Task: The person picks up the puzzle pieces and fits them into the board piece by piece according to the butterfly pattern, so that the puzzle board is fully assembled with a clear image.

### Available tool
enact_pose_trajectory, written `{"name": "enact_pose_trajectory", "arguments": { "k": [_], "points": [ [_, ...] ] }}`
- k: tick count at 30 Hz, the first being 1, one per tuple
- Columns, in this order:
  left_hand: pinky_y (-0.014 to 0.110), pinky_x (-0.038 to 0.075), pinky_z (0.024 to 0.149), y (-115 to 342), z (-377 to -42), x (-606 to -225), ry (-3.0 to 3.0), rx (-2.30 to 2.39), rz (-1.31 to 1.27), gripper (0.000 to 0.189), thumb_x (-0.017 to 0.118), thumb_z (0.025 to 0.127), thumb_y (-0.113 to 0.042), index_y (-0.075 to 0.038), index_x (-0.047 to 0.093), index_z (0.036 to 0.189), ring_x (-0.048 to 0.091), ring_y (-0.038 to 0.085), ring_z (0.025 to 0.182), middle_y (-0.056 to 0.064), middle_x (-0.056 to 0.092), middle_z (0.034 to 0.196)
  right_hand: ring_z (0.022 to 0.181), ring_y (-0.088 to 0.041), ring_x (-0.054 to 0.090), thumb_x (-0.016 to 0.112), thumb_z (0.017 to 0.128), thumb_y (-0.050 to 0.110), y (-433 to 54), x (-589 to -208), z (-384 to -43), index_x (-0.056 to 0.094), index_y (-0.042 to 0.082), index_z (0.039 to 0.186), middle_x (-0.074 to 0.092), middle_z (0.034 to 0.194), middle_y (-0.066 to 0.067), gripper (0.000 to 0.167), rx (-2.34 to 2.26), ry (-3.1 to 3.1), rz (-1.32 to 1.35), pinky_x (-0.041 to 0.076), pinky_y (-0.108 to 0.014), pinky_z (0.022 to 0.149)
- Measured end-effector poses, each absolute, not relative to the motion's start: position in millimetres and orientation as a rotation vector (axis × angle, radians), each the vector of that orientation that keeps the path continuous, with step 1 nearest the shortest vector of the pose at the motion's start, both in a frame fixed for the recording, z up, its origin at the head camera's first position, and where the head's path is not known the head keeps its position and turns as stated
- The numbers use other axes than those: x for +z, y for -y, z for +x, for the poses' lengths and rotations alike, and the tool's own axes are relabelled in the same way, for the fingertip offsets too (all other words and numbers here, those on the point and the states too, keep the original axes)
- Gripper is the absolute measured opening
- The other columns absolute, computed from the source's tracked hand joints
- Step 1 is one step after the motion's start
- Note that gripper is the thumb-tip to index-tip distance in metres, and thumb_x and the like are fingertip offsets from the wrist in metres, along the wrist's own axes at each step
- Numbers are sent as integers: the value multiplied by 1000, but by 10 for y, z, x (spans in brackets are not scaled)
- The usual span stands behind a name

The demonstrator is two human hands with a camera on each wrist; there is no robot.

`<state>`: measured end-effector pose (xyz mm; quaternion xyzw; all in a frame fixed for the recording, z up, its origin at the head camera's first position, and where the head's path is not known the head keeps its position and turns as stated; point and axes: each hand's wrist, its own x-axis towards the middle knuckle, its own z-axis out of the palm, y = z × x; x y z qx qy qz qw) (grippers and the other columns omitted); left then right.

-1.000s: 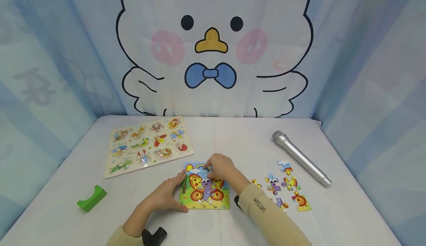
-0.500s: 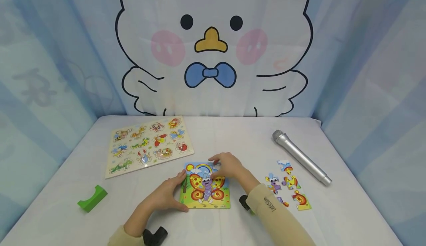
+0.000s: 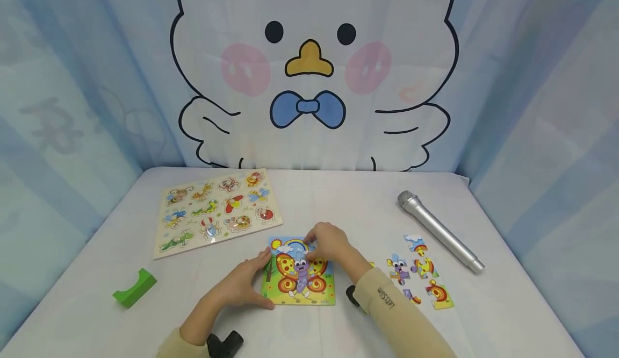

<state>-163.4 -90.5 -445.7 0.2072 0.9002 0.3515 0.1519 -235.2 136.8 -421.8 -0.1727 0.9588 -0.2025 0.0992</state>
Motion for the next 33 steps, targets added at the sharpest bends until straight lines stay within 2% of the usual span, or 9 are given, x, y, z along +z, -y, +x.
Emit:
{"name": "enact_pose_trajectory", "arguments": {
  "k": [12,14,17,19,22,33],
  "points": [
    [51,13,110,895,-1642,-4442,-2589,992,584,106,85,57,-34,7,30,138,23,34,134,19,21,148,95,-17,56,81,66,32,-1424,-4207,-2354,70,16,101,64,93,5,40,-705,-2780,-500,47,-37,87],
    [51,13,110,892,-1636,-4441,-2590,992,585,106,85,57,-33,7,31,138,23,34,134,19,21,148,90,-17,56,80,67,31,-1460,-4195,-2341,70,14,103,64,94,4,41,-761,-2760,-514,48,-35,82],
    [51,13,110,889,-1633,-4441,-2590,996,580,106,86,56,-33,7,31,138,23,34,134,19,21,147,76,-15,52,79,70,27,-1540,-4169,-2324,68,10,106,64,97,-1,41,-857,-2727,-557,47,-29,68],
    [51,13,110,888,-1628,-4443,-2592,996,580,107,86,56,-34,7,31,138,23,34,134,19,21,147,67,-15,47,78,71,25,-1610,-4150,-2316,67,8,108,64,98,-4,42,-911,-2711,-583,43,-25,58],
    [51,13,110,888,-1628,-4447,-2591,997,578,107,86,56,-34,7,31,138,23,33,134,19,22,147,61,-14,43,77,73,23,-1738,-4126,-2305,66,6,110,64,99,-7,43,-950,-2709,-608,39,-23,52],
    [51,14,110,889,-1632,-4447,-2590,986,568,107,86,56,-34,6,31,138,23,33,134,19,22,147,68,-15,47,76,74,20,-2280,-4079,-2212,62,2,115,63,104,-14,46,-964,-2783,-568,40,-24,54]
  ]
}}
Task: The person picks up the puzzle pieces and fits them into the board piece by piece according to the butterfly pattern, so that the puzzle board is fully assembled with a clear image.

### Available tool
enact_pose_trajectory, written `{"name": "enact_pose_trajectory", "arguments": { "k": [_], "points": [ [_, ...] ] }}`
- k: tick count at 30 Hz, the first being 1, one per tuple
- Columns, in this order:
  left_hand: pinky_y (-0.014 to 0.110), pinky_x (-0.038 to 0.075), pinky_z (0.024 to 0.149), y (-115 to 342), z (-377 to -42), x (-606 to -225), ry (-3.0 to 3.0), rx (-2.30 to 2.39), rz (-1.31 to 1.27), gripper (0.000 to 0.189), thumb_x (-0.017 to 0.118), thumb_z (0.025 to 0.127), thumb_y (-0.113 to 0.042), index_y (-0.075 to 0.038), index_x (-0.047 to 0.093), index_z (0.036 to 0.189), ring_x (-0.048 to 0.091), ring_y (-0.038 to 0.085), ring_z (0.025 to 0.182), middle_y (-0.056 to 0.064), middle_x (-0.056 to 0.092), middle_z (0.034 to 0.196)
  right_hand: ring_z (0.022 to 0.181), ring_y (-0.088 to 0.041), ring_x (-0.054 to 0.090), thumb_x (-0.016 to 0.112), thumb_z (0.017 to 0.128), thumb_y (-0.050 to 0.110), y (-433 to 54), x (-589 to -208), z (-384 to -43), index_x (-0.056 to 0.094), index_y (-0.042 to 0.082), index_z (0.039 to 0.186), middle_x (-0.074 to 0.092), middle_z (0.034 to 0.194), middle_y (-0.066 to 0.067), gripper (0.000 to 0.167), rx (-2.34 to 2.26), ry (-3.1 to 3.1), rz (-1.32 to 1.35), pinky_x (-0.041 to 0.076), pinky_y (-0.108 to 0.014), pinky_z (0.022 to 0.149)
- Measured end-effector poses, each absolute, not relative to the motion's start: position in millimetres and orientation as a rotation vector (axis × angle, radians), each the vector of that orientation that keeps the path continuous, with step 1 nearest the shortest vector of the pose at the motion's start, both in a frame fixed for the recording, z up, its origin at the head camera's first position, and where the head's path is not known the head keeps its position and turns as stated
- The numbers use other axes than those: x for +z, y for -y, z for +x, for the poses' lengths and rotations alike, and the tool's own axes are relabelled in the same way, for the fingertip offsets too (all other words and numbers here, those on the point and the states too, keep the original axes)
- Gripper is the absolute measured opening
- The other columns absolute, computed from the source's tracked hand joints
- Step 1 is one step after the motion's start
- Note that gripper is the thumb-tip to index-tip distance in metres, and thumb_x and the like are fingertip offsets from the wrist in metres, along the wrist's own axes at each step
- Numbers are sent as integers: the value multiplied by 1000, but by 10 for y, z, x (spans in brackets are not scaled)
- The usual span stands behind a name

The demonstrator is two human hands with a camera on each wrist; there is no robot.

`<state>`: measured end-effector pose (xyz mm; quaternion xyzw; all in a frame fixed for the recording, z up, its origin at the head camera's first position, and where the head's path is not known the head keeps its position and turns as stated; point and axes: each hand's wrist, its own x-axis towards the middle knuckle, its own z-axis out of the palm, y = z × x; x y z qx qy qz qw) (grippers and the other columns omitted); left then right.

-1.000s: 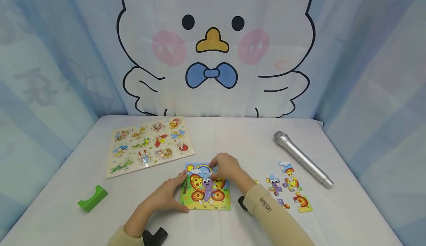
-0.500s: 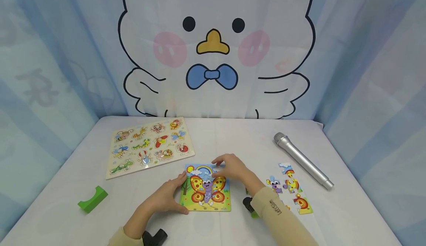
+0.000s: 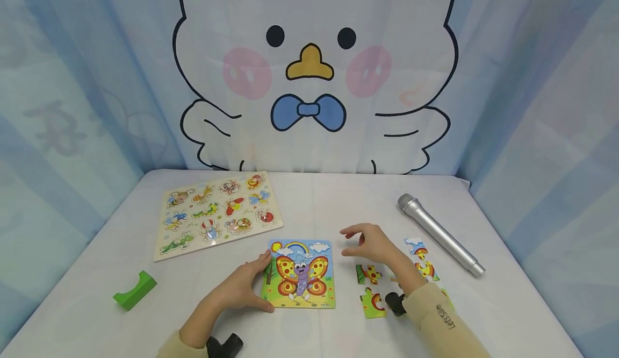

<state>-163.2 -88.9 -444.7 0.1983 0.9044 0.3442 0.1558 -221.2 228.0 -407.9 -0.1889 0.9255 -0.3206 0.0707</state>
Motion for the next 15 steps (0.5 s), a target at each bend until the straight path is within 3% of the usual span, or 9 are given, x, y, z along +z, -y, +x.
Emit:
{"name": "enact_pose_trajectory", "arguments": {
  "k": [15],
  "points": [
    [52,14,110,891,-1625,-4416,-2601,978,576,107,86,56,-34,7,31,138,24,34,134,20,22,147,80,-20,48,73,77,18,-3079,-4039,-2088,61,4,116,62,108,-15,44,-895,-2924,-364,41,-27,58]
  ]
}}
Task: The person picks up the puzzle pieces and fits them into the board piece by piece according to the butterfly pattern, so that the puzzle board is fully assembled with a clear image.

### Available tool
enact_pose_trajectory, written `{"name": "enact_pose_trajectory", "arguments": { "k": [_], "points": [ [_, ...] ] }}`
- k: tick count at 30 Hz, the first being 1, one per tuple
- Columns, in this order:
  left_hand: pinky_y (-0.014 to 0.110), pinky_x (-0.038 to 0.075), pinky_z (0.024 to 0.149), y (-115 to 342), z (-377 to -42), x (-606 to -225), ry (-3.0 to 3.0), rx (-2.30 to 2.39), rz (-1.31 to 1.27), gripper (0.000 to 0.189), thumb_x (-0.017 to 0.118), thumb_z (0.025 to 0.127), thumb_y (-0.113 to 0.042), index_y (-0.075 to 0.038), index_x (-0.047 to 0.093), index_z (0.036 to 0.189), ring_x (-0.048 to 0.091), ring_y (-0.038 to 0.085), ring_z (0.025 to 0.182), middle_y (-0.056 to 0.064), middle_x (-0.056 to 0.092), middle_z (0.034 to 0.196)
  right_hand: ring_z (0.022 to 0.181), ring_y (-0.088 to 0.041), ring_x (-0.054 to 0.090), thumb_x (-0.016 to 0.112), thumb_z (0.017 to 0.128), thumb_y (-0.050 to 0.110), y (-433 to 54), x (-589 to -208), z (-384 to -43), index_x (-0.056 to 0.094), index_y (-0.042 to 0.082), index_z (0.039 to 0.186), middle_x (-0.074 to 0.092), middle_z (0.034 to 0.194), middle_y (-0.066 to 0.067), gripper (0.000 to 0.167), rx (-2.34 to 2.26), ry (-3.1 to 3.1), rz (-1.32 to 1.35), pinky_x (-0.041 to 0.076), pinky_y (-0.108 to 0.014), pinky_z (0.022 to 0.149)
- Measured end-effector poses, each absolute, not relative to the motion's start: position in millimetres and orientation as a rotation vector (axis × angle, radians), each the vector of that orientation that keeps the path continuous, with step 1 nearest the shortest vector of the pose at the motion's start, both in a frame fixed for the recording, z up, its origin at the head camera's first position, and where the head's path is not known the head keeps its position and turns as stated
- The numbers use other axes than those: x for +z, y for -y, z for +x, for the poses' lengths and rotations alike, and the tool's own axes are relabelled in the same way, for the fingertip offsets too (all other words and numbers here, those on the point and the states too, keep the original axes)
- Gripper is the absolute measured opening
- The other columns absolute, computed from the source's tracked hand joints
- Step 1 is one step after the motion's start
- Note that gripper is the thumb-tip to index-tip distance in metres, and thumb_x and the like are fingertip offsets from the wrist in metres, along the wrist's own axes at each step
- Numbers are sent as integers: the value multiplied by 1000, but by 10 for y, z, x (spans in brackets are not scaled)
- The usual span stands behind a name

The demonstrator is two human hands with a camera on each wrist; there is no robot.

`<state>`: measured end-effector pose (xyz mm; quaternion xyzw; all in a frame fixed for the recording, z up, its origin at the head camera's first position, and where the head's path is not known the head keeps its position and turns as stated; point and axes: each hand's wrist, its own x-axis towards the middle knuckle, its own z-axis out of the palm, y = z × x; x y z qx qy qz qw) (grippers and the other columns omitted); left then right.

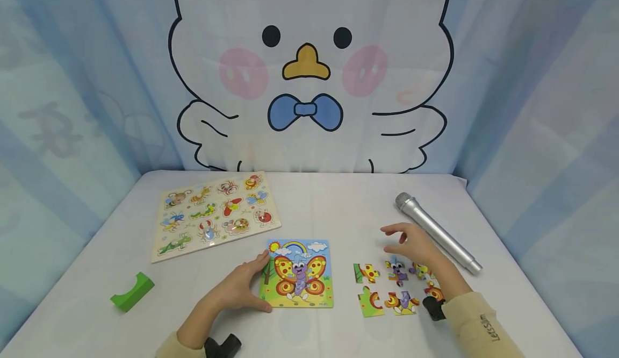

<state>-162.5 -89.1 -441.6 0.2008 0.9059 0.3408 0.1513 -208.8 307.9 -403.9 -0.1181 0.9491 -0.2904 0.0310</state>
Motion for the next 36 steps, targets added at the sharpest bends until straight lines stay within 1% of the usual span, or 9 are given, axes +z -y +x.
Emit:
{"name": "enact_pose_trajectory", "arguments": {
  "k": [4,10,14,16,18,21,24,26,36],
  "points": [
    [52,15,110,898,-1615,-4416,-2607,989,596,106,86,56,-34,8,31,137,25,35,133,20,23,146,79,-19,47,73,76,15,-3227,-4052,-2055,62,3,115,63,106,-15,42,-854,-2969,-335,41,-27,58],
    [52,15,110,899,-1617,-4420,-2605,994,597,105,86,57,-34,8,32,137,24,35,133,20,23,147,75,-20,44,72,76,10,-3406,-4065,-2038,61,1,116,60,107,-19,42,-814,-2949,-277,40,-27,54],
    [51,15,110,900,-1620,-4427,-2599,998,593,105,86,57,-34,7,32,137,24,35,134,19,23,147,72,-20,42,72,76,7,-3512,-4089,-2044,60,-1,116,58,103,-19,42,-825,-2930,-240,38,-27,52],
    [51,15,110,898,-1623,-4432,-2597,998,587,106,85,57,-35,7,32,138,24,34,134,19,23,147,71,-20,42,71,75,3,-3551,-4107,-2050,60,-2,115,59,102,-20,42,-830,-2931,-230,39,-27,53],
    [50,15,110,894,-1623,-4431,-2597,996,578,106,85,57,-35,6,32,138,24,33,134,18,23,147,71,-21,43,70,74,-1,-3585,-4122,-2057,60,-3,114,58,100,-21,41,-840,-2931,-217,39,-27,54],
    [50,15,110,890,-1625,-4433,-2599,989,571,106,85,57,-36,6,31,138,25,33,134,18,23,147,71,-22,43,67,72,-5,-3629,-4139,-2074,60,-4,114,55,91,-18,43,-843,-2916,-172,39,-28,55],
    [50,15,110,885,-1629,-4435,-2600,987,576,106,85,57,-36,6,31,138,25,33,134,18,24,147,70,-22,42,67,72,-6,-3659,-4154,-2089,59,-4,115,47,81,-12,44,-836,-2906,-120,38,-29,55],
    [50,15,110,883,-1629,-4435,-2600,987,579,106,85,57,-36,6,31,138,24,33,134,18,23,147,69,-22,42,66,71,-6,-3660,-4163,-2099,58,-4,116,45,78,-10,45,-830,-2901,-88,38,-29,54],
    [50,14,111,882,-1620,-4427,-2601,981,555,107,86,56,-35,5,31,139,23,32,134,18,23,148,70,-23,44,66,71,-5,-3651,-4190,-2175,59,-2,116,46,79,-13,45,-746,-2868,-26,40,-29,56]
  ]
}}
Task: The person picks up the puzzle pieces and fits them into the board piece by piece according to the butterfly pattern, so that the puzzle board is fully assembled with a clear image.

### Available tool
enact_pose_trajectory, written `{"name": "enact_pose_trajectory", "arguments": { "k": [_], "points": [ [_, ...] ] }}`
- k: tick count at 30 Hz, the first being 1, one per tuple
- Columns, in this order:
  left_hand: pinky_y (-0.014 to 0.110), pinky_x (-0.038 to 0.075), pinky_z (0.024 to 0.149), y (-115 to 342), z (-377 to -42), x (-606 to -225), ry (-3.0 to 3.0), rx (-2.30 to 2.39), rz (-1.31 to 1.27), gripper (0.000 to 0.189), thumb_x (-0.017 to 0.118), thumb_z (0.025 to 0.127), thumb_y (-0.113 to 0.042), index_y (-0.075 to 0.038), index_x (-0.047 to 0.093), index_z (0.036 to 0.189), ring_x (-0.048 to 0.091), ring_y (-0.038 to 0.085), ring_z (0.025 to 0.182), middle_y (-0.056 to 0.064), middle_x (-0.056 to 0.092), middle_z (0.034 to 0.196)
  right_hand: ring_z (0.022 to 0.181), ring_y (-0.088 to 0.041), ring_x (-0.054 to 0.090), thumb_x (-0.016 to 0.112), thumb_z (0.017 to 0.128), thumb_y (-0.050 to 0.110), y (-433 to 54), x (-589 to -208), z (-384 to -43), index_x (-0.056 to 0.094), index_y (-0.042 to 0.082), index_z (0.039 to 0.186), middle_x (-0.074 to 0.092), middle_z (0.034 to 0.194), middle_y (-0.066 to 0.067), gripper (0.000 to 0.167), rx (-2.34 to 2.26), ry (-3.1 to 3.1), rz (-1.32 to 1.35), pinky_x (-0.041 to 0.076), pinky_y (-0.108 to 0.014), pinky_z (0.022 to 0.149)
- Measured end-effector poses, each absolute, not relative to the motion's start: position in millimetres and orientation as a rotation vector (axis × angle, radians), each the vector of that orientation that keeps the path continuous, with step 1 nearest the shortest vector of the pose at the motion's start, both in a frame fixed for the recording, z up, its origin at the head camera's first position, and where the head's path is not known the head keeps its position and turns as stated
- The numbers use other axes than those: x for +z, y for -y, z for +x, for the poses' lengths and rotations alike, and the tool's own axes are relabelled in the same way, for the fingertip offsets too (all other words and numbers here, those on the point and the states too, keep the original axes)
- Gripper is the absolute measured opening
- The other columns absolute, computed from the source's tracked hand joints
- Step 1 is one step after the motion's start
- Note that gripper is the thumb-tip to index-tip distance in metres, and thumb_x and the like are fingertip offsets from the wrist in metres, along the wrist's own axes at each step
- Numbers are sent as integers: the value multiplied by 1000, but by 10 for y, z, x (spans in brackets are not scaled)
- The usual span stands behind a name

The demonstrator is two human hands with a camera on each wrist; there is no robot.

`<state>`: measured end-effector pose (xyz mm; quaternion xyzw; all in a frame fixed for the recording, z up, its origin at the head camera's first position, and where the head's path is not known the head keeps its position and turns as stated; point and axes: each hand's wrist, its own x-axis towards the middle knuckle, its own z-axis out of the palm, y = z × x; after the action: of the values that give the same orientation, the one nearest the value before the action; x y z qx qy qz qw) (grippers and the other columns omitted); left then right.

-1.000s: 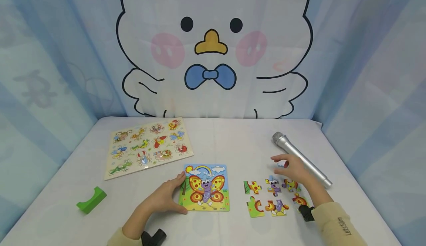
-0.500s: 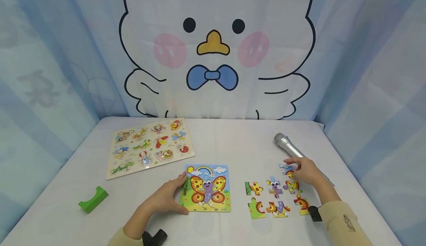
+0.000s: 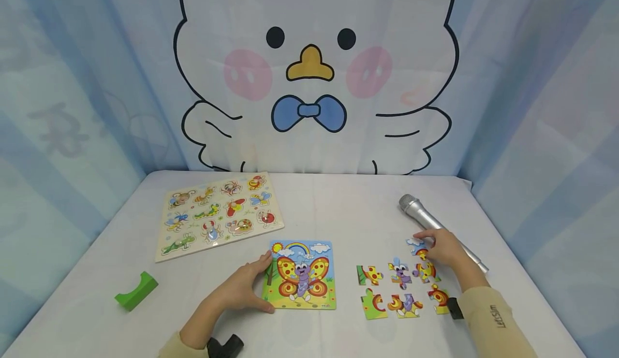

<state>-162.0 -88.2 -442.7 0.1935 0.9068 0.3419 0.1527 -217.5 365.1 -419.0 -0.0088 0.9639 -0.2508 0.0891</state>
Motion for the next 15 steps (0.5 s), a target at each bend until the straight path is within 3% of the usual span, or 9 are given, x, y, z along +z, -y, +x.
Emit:
{"name": "enact_pose_trajectory", "arguments": {
  "k": [15],
  "points": [
    [50,14,111,878,-1606,-4408,-2591,985,546,106,85,57,-35,5,31,139,23,32,135,17,23,148,72,-22,43,72,68,3,-3672,-4191,-2172,59,-5,113,47,82,-12,48,-704,-2913,-92,38,-28,56]
  ]
}}
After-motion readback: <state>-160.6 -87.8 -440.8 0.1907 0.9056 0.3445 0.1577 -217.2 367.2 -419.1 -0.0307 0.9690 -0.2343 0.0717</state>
